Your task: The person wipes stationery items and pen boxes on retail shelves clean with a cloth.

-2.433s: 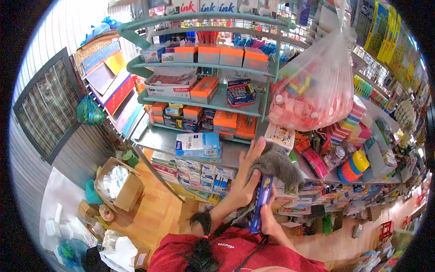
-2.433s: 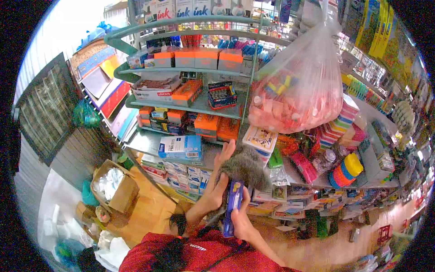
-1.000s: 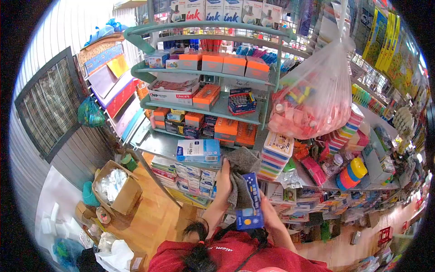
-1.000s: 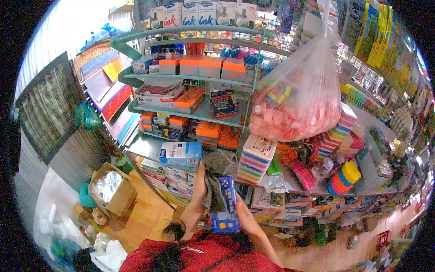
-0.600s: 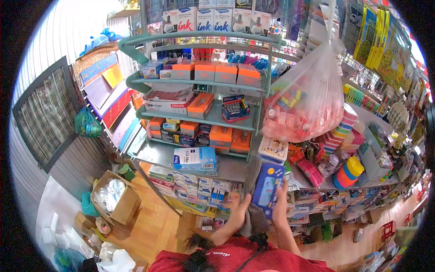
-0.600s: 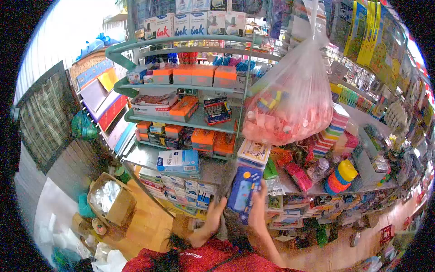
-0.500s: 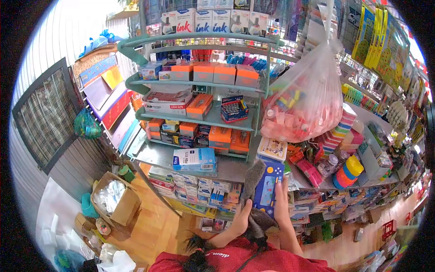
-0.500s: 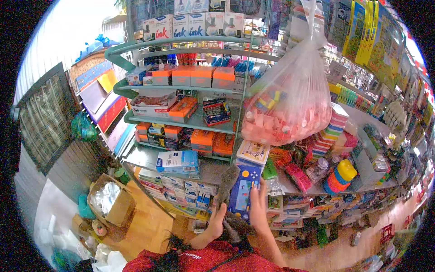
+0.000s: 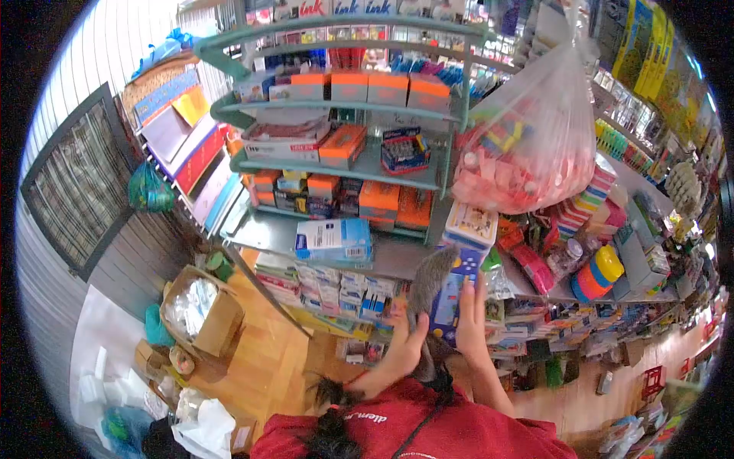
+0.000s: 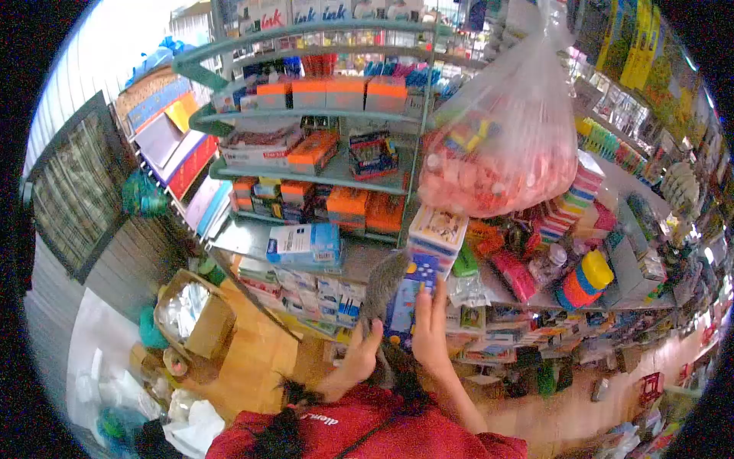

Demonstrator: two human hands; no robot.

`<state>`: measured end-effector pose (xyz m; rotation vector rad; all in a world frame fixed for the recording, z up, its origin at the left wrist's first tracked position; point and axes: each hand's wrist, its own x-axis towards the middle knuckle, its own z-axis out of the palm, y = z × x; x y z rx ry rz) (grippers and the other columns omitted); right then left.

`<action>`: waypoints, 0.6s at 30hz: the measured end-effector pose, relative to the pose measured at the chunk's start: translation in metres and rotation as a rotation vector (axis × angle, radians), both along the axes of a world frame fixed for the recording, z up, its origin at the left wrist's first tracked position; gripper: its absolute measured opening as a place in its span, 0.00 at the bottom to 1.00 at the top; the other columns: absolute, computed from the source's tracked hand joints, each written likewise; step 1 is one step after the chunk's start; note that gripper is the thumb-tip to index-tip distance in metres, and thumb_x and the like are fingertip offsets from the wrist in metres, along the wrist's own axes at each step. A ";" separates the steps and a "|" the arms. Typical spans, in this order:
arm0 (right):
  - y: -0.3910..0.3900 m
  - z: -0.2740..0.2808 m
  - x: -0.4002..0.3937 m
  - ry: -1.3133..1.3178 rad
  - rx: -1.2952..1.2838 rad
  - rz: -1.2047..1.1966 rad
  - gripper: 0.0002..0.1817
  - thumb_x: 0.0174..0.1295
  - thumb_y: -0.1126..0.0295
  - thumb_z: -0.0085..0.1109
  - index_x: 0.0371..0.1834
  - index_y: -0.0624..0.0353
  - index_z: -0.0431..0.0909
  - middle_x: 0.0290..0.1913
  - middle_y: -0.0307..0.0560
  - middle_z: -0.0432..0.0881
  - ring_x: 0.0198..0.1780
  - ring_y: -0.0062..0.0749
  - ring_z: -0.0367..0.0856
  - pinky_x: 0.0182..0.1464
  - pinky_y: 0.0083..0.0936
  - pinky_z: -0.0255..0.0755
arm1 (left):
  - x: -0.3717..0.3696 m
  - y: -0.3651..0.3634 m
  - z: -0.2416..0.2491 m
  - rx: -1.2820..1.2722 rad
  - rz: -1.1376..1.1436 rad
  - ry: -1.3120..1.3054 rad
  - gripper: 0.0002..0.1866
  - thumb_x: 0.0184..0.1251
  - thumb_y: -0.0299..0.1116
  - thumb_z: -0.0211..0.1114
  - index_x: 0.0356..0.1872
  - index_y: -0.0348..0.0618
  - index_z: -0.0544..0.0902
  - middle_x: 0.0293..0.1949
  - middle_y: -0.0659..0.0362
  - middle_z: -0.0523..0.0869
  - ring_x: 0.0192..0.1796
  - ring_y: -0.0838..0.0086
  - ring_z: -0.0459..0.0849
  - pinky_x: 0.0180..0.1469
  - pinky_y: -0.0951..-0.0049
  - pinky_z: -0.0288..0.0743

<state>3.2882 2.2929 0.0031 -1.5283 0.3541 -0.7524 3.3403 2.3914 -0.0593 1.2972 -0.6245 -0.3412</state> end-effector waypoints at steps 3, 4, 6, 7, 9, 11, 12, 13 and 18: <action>0.015 -0.028 0.003 0.163 -0.451 0.050 0.26 0.67 0.62 0.34 0.64 0.64 0.47 0.60 0.61 0.60 0.59 0.42 0.63 0.60 0.28 0.54 | 0.037 0.007 0.036 -0.145 -0.026 0.219 0.26 0.68 0.48 0.44 0.55 0.33 0.66 0.54 0.52 0.71 0.54 0.68 0.69 0.58 0.71 0.59; 0.024 -0.028 0.001 0.184 -0.384 0.097 0.26 0.67 0.62 0.34 0.64 0.65 0.47 0.60 0.61 0.60 0.60 0.43 0.62 0.61 0.29 0.52 | 0.044 0.012 0.050 -0.168 -0.011 0.325 0.26 0.68 0.48 0.44 0.55 0.33 0.66 0.53 0.53 0.71 0.53 0.69 0.69 0.57 0.71 0.60; 0.031 -0.019 -0.002 0.237 -0.207 0.175 0.26 0.67 0.62 0.34 0.63 0.68 0.48 0.59 0.62 0.60 0.61 0.44 0.60 0.62 0.30 0.50 | 0.042 0.018 0.057 -0.190 -0.026 0.373 0.26 0.69 0.48 0.43 0.56 0.33 0.65 0.53 0.54 0.71 0.54 0.69 0.69 0.57 0.71 0.60; 0.025 -0.025 0.002 0.144 -0.340 0.105 0.25 0.67 0.63 0.34 0.63 0.66 0.50 0.59 0.60 0.61 0.60 0.42 0.62 0.61 0.30 0.52 | 0.035 0.016 0.050 -0.187 -0.057 0.319 0.26 0.69 0.47 0.43 0.56 0.33 0.65 0.53 0.53 0.71 0.54 0.69 0.68 0.58 0.71 0.59; 0.013 -0.015 0.006 0.065 -0.189 0.031 0.25 0.67 0.63 0.34 0.63 0.66 0.49 0.59 0.59 0.61 0.59 0.41 0.62 0.61 0.29 0.52 | 0.014 0.011 0.024 -0.063 0.027 0.081 0.27 0.69 0.45 0.43 0.59 0.32 0.61 0.56 0.49 0.67 0.58 0.65 0.64 0.61 0.69 0.53; 0.006 0.004 0.008 -0.011 -0.046 -0.051 0.25 0.67 0.63 0.34 0.63 0.66 0.49 0.59 0.57 0.62 0.58 0.40 0.62 0.61 0.28 0.53 | -0.010 0.006 0.000 0.166 0.288 -0.299 0.27 0.69 0.44 0.43 0.60 0.31 0.58 0.57 0.47 0.65 0.60 0.63 0.61 0.63 0.68 0.48; 0.013 0.017 0.005 0.038 -0.054 -0.056 0.26 0.67 0.63 0.35 0.63 0.66 0.48 0.59 0.59 0.61 0.59 0.43 0.62 0.61 0.30 0.53 | -0.008 0.004 -0.014 0.239 0.217 -0.238 0.27 0.69 0.43 0.43 0.60 0.30 0.56 0.59 0.46 0.63 0.61 0.61 0.60 0.63 0.68 0.48; 0.017 0.007 0.003 0.108 -0.177 -0.011 0.26 0.67 0.63 0.35 0.63 0.66 0.47 0.59 0.60 0.61 0.59 0.45 0.62 0.60 0.31 0.54 | 0.012 0.005 -0.003 0.059 0.110 -0.105 0.27 0.69 0.44 0.43 0.58 0.30 0.59 0.57 0.45 0.66 0.59 0.61 0.64 0.61 0.68 0.52; 0.035 -0.022 0.008 0.326 -0.361 0.260 0.26 0.65 0.63 0.39 0.64 0.61 0.48 0.55 0.67 0.65 0.58 0.56 0.65 0.58 0.35 0.57 | 0.063 0.029 0.053 0.029 0.318 0.120 0.27 0.66 0.49 0.47 0.50 0.31 0.71 0.48 0.51 0.76 0.51 0.67 0.72 0.57 0.71 0.60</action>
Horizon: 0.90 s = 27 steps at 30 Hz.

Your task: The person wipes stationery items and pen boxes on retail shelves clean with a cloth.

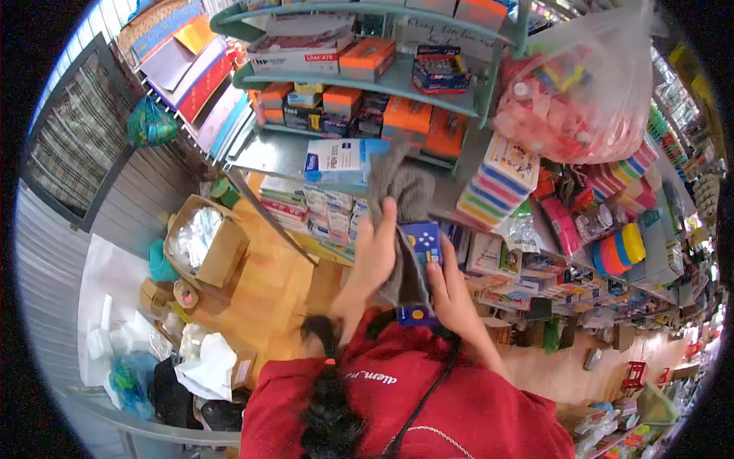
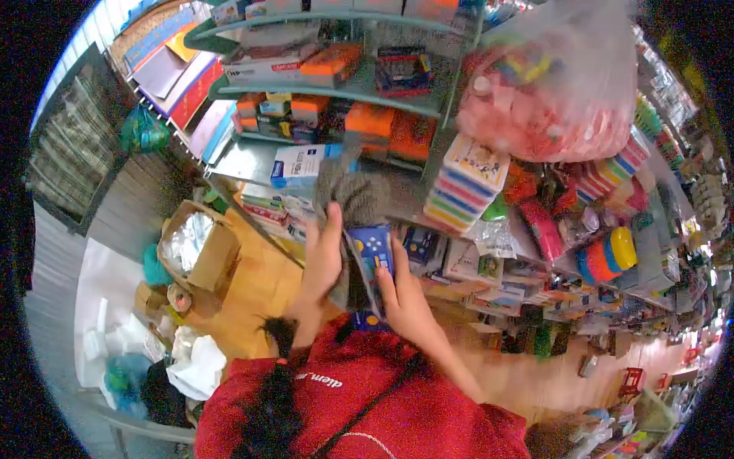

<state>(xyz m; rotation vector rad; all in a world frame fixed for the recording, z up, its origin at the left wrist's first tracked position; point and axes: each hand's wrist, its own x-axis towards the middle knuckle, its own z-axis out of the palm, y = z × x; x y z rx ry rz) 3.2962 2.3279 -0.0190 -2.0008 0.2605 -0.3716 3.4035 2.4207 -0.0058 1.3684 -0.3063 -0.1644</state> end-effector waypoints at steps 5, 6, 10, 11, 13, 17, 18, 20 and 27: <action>-0.009 0.018 0.021 0.067 -0.063 0.170 0.27 0.63 0.62 0.44 0.62 0.60 0.51 0.48 0.67 0.71 0.49 0.58 0.73 0.49 0.40 0.66 | 0.047 0.028 -0.033 0.167 0.594 -0.062 0.31 0.63 0.47 0.55 0.57 0.31 0.63 0.57 0.52 0.68 0.56 0.67 0.67 0.59 0.70 0.57; -0.010 0.031 0.030 0.118 -0.042 0.165 0.27 0.62 0.61 0.48 0.60 0.59 0.51 0.47 0.66 0.73 0.47 0.58 0.74 0.47 0.39 0.68 | 0.049 0.034 -0.031 -0.004 0.555 -0.057 0.29 0.63 0.44 0.55 0.58 0.32 0.62 0.57 0.52 0.68 0.56 0.67 0.67 0.59 0.70 0.57; -0.028 0.059 0.093 -0.055 -0.285 0.204 0.24 0.60 0.60 0.51 0.51 0.61 0.54 0.34 0.67 0.76 0.42 0.59 0.75 0.41 0.42 0.69 | 0.057 0.062 -0.037 -0.294 0.499 -0.029 0.27 0.63 0.34 0.55 0.61 0.33 0.58 0.59 0.53 0.66 0.57 0.69 0.66 0.59 0.71 0.57; -0.031 0.062 0.118 -0.146 -0.411 0.198 0.20 0.61 0.59 0.48 0.48 0.61 0.60 0.30 0.65 0.77 0.36 0.59 0.76 0.37 0.44 0.69 | 0.059 0.066 -0.042 -0.275 0.513 -0.022 0.28 0.63 0.32 0.55 0.61 0.33 0.57 0.59 0.53 0.65 0.57 0.69 0.66 0.59 0.71 0.57; -0.020 0.077 0.150 -0.098 -0.596 0.187 0.17 0.62 0.58 0.45 0.46 0.59 0.67 0.32 0.58 0.78 0.32 0.50 0.77 0.34 0.40 0.69 | 0.053 0.072 -0.036 -0.307 0.498 0.012 0.27 0.63 0.30 0.54 0.62 0.35 0.57 0.60 0.53 0.64 0.57 0.69 0.65 0.59 0.71 0.57; -0.018 0.051 0.239 -0.145 -0.775 0.248 0.17 0.61 0.56 0.44 0.48 0.53 0.70 0.32 0.55 0.79 0.32 0.45 0.79 0.35 0.39 0.70 | 0.053 0.084 -0.041 -0.310 0.467 -0.029 0.27 0.63 0.30 0.54 0.61 0.35 0.58 0.59 0.54 0.65 0.57 0.69 0.66 0.58 0.71 0.58; -0.014 0.048 0.246 -0.125 -0.814 0.232 0.17 0.61 0.55 0.45 0.48 0.52 0.72 0.32 0.55 0.79 0.34 0.46 0.79 0.37 0.40 0.70 | 0.051 0.087 -0.041 -0.289 0.467 -0.041 0.27 0.63 0.31 0.54 0.61 0.35 0.58 0.59 0.54 0.66 0.56 0.69 0.67 0.58 0.71 0.58; -0.015 0.041 0.257 -0.092 -0.903 0.227 0.17 0.60 0.55 0.45 0.47 0.50 0.73 0.34 0.54 0.79 0.36 0.46 0.79 0.39 0.42 0.71 | 0.043 0.089 -0.036 -0.321 0.477 0.024 0.26 0.63 0.32 0.55 0.61 0.36 0.59 0.57 0.54 0.67 0.55 0.70 0.68 0.57 0.72 0.60; -0.018 0.036 0.246 -0.362 -0.909 0.152 0.15 0.59 0.59 0.48 0.45 0.51 0.75 0.36 0.53 0.79 0.39 0.46 0.78 0.40 0.41 0.71 | 0.037 0.082 -0.024 -0.257 0.514 0.013 0.27 0.62 0.36 0.57 0.59 0.37 0.62 0.56 0.55 0.68 0.53 0.71 0.69 0.55 0.72 0.61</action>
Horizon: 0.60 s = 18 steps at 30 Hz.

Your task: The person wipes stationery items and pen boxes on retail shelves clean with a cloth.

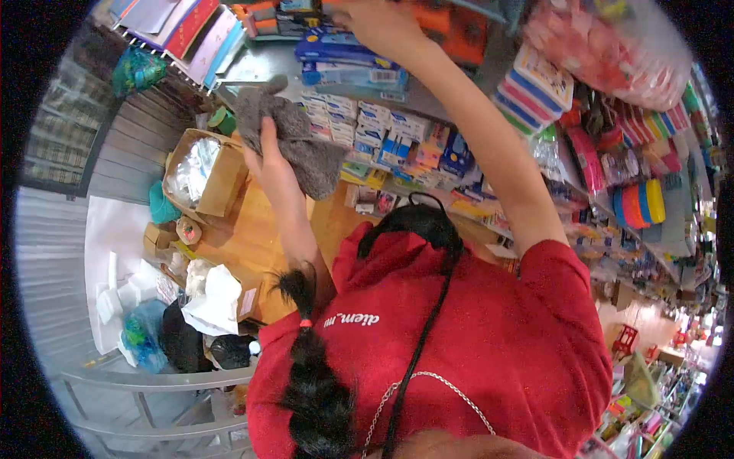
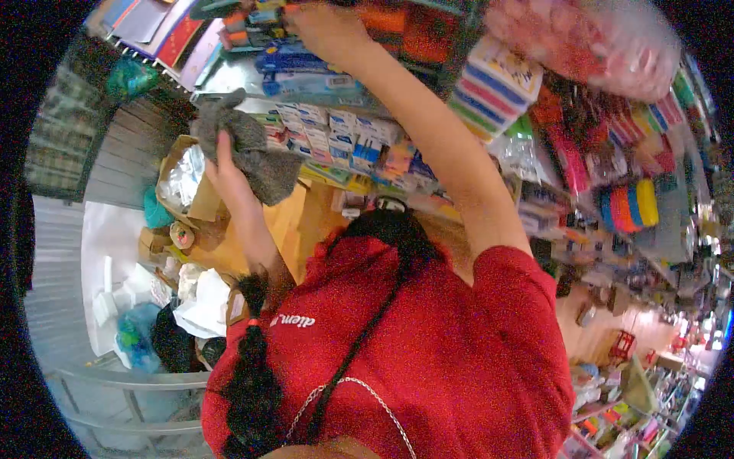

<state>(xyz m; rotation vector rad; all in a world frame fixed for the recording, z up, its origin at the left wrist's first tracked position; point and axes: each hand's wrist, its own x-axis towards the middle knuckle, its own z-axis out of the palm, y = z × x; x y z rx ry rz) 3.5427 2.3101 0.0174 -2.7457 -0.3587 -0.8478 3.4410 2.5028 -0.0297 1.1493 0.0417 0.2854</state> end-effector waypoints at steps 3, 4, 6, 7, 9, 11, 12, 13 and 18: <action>-0.011 0.051 -0.077 0.193 0.328 0.257 0.27 0.54 0.51 0.54 0.55 0.52 0.68 0.51 0.53 0.71 0.52 0.44 0.70 0.53 0.38 0.63 | 0.000 -0.010 -0.011 -0.013 -0.114 -0.079 0.33 0.64 0.55 0.46 0.61 0.39 0.60 0.58 0.55 0.67 0.58 0.67 0.67 0.60 0.67 0.58; -0.015 0.050 -0.100 0.172 0.385 0.335 0.29 0.53 0.50 0.54 0.57 0.50 0.66 0.54 0.53 0.70 0.54 0.44 0.69 0.55 0.38 0.62 | 0.001 -0.013 -0.015 -0.097 -0.165 -0.107 0.36 0.63 0.60 0.43 0.61 0.39 0.60 0.58 0.54 0.67 0.59 0.65 0.66 0.61 0.66 0.57; -0.005 0.006 -0.141 -0.124 0.256 0.362 0.30 0.52 0.45 0.52 0.57 0.45 0.66 0.55 0.56 0.67 0.55 0.49 0.67 0.55 0.41 0.63 | -0.033 -0.037 0.008 -0.087 -0.477 -0.076 0.42 0.60 0.66 0.33 0.65 0.41 0.52 0.63 0.55 0.59 0.64 0.64 0.58 0.65 0.64 0.50; -0.004 -0.005 -0.162 -0.059 0.252 0.344 0.31 0.50 0.47 0.55 0.58 0.45 0.66 0.58 0.57 0.64 0.57 0.50 0.64 0.57 0.41 0.61 | -0.042 -0.045 0.004 -0.171 -0.670 -0.080 0.41 0.60 0.66 0.33 0.65 0.42 0.50 0.64 0.55 0.56 0.65 0.65 0.56 0.65 0.65 0.49; -0.003 -0.026 -0.203 0.069 0.238 0.304 0.34 0.47 0.52 0.60 0.60 0.44 0.64 0.63 0.58 0.57 0.61 0.54 0.58 0.60 0.41 0.56 | -0.058 -0.066 -0.016 -0.243 -0.906 0.081 0.40 0.62 0.64 0.33 0.66 0.45 0.46 0.66 0.58 0.51 0.67 0.64 0.53 0.66 0.66 0.46; -0.015 -0.055 -0.236 0.066 0.330 0.117 0.32 0.43 0.65 0.65 0.56 0.47 0.67 0.59 0.57 0.62 0.59 0.52 0.63 0.59 0.37 0.59 | -0.068 -0.076 -0.038 -0.115 -1.179 0.098 0.37 0.63 0.62 0.34 0.66 0.47 0.47 0.66 0.59 0.52 0.66 0.64 0.56 0.66 0.65 0.47; -0.027 -0.068 -0.256 0.093 0.368 0.007 0.32 0.40 0.71 0.66 0.54 0.49 0.69 0.56 0.57 0.66 0.57 0.51 0.65 0.57 0.35 0.62 | -0.071 -0.076 -0.042 -0.004 -1.404 -0.060 0.35 0.64 0.60 0.36 0.65 0.47 0.51 0.65 0.58 0.55 0.65 0.64 0.58 0.65 0.66 0.49; -0.037 -0.073 -0.274 0.126 0.421 -0.061 0.29 0.41 0.73 0.65 0.52 0.51 0.71 0.51 0.55 0.69 0.54 0.49 0.68 0.55 0.32 0.64 | -0.074 -0.077 -0.046 0.109 -1.621 -0.227 0.34 0.65 0.59 0.38 0.65 0.47 0.54 0.65 0.57 0.58 0.64 0.64 0.60 0.64 0.66 0.52; -0.063 -0.101 -0.360 0.043 1.057 -0.425 0.17 0.58 0.62 0.56 0.43 0.63 0.71 0.43 0.44 0.75 0.46 0.27 0.71 0.49 0.22 0.63 | -0.053 -0.123 -0.086 0.999 -1.663 -0.473 0.25 0.63 0.49 0.51 0.52 0.40 0.72 0.49 0.48 0.76 0.53 0.62 0.74 0.54 0.67 0.65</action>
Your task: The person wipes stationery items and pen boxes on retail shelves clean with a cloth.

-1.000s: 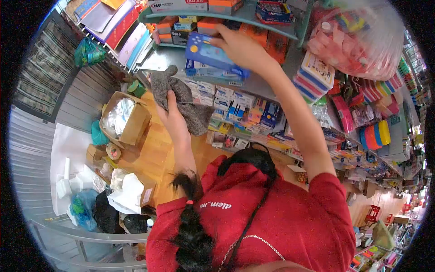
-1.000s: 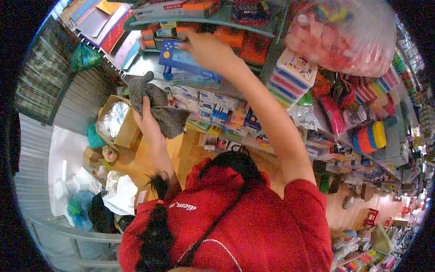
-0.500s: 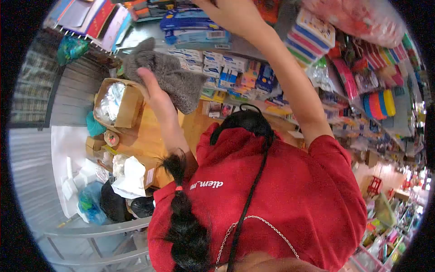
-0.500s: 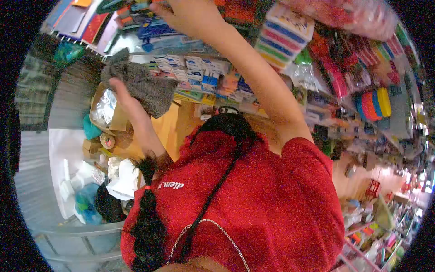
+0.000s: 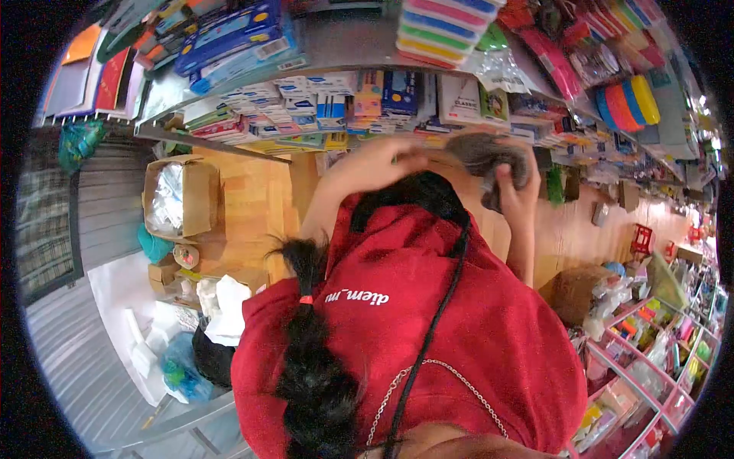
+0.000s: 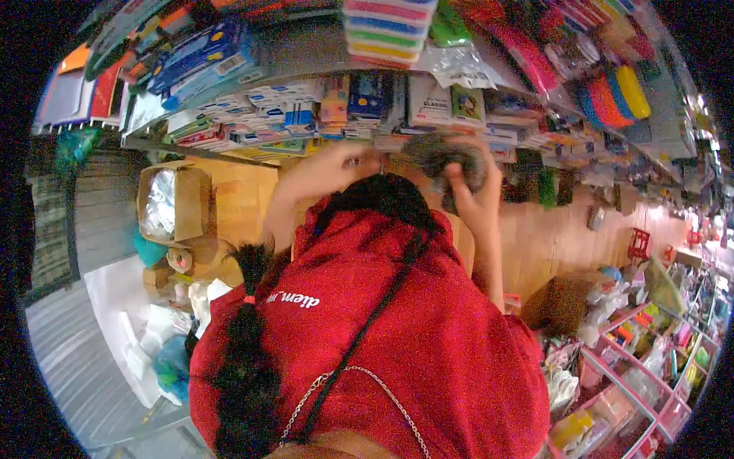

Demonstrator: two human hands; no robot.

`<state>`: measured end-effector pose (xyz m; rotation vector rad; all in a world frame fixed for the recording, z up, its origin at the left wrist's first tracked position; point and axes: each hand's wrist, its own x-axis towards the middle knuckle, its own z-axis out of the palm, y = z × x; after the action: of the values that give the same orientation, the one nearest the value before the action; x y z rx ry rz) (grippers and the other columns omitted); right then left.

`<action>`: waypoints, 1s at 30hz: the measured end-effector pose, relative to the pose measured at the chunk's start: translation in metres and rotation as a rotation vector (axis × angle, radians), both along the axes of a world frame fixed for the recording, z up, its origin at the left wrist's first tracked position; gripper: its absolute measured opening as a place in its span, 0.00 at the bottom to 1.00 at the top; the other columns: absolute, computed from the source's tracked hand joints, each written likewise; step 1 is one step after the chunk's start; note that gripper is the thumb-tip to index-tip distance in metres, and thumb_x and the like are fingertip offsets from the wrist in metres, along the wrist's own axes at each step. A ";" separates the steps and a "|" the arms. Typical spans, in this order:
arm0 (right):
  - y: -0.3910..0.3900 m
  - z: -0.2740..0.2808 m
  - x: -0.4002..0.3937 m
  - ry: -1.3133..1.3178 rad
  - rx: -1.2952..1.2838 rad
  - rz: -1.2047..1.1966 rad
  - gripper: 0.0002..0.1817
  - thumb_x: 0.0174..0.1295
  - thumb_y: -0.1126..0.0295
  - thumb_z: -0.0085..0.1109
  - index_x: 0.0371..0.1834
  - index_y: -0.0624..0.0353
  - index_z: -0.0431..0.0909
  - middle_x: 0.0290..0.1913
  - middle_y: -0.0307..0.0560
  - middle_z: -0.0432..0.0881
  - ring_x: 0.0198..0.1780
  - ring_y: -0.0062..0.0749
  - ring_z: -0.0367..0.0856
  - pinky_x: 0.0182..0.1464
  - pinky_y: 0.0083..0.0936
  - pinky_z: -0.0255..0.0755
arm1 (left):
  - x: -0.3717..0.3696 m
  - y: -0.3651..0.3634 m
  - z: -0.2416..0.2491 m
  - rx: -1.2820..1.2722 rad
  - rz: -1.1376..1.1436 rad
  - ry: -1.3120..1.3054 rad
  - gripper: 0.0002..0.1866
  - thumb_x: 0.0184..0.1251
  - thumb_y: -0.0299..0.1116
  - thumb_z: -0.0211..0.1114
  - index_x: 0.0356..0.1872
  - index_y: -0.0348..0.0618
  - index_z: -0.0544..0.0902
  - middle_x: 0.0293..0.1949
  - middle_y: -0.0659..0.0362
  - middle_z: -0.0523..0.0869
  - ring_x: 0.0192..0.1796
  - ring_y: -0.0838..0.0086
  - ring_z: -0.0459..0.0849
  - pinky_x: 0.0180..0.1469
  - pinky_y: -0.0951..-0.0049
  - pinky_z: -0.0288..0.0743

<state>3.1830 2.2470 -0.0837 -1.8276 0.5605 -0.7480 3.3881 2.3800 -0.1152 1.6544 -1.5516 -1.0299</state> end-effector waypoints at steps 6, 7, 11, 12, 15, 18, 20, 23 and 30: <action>-0.018 -0.012 -0.063 -0.076 -0.025 -0.246 0.23 0.60 0.52 0.50 0.46 0.62 0.69 0.44 0.42 0.73 0.42 0.24 0.70 0.45 0.20 0.65 | 0.008 -0.074 -0.068 -0.032 0.413 -1.023 0.40 0.50 0.50 0.62 0.62 0.43 0.58 0.61 0.48 0.62 0.62 0.54 0.62 0.61 0.50 0.53; -0.018 -0.008 -0.068 -0.082 -0.004 -0.249 0.23 0.60 0.53 0.50 0.46 0.62 0.69 0.44 0.42 0.73 0.42 0.24 0.70 0.45 0.19 0.65 | 0.012 -0.079 -0.075 -0.051 0.446 -1.110 0.41 0.49 0.50 0.63 0.62 0.42 0.58 0.61 0.49 0.62 0.62 0.54 0.61 0.62 0.50 0.51; -0.019 0.007 -0.085 -0.045 0.035 -0.242 0.19 0.63 0.59 0.47 0.47 0.64 0.69 0.46 0.44 0.73 0.47 0.27 0.69 0.50 0.22 0.62 | 0.026 -0.085 -0.113 -0.126 0.482 -1.348 0.37 0.44 0.44 0.66 0.58 0.41 0.65 0.58 0.51 0.67 0.62 0.57 0.62 0.63 0.46 0.47; -0.021 0.008 -0.089 -0.026 0.037 -0.238 0.18 0.64 0.61 0.45 0.47 0.65 0.69 0.47 0.46 0.73 0.50 0.29 0.69 0.53 0.24 0.61 | 0.024 -0.086 -0.107 -0.165 0.469 -1.459 0.36 0.43 0.43 0.66 0.57 0.42 0.67 0.57 0.52 0.68 0.62 0.57 0.63 0.63 0.45 0.47; -0.029 0.004 -0.097 -0.062 -0.003 -0.225 0.15 0.61 0.64 0.49 0.47 0.62 0.70 0.43 0.42 0.74 0.44 0.24 0.70 0.47 0.20 0.64 | 0.008 -0.073 -0.086 -0.184 0.483 -1.318 0.35 0.40 0.43 0.67 0.54 0.43 0.70 0.55 0.53 0.71 0.61 0.63 0.65 0.63 0.50 0.51; -0.033 0.007 -0.103 -0.075 0.007 -0.199 0.15 0.62 0.64 0.49 0.47 0.62 0.70 0.43 0.41 0.74 0.43 0.23 0.70 0.47 0.20 0.64 | -0.008 -0.064 -0.083 -0.237 0.475 -1.255 0.35 0.38 0.44 0.68 0.53 0.44 0.70 0.53 0.52 0.73 0.58 0.64 0.69 0.60 0.58 0.60; -0.035 0.007 -0.108 -0.094 0.023 -0.200 0.15 0.62 0.63 0.48 0.47 0.62 0.70 0.43 0.40 0.73 0.42 0.22 0.70 0.46 0.19 0.64 | -0.019 -0.059 -0.085 -0.277 0.528 -1.176 0.34 0.39 0.44 0.68 0.52 0.43 0.70 0.51 0.52 0.75 0.55 0.63 0.73 0.55 0.61 0.66; -0.040 0.005 -0.113 -0.162 0.102 -0.225 0.16 0.64 0.61 0.45 0.47 0.61 0.70 0.43 0.40 0.73 0.40 0.20 0.69 0.43 0.17 0.64 | -0.043 -0.047 -0.070 -0.139 0.691 -0.834 0.30 0.47 0.43 0.66 0.51 0.40 0.70 0.47 0.49 0.77 0.48 0.59 0.77 0.48 0.63 0.71; -0.048 0.008 -0.111 -0.264 0.112 -0.108 0.18 0.65 0.61 0.38 0.47 0.61 0.71 0.47 0.43 0.73 0.48 0.27 0.68 0.51 0.23 0.61 | -0.102 -0.013 -0.055 -0.543 1.118 0.186 0.21 0.66 0.42 0.49 0.49 0.32 0.70 0.42 0.51 0.77 0.42 0.70 0.76 0.45 0.70 0.69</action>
<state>3.0716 2.1986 -0.0757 -1.5746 0.5193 -0.9933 3.2866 2.3668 -0.1702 1.5811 -0.4955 -0.1232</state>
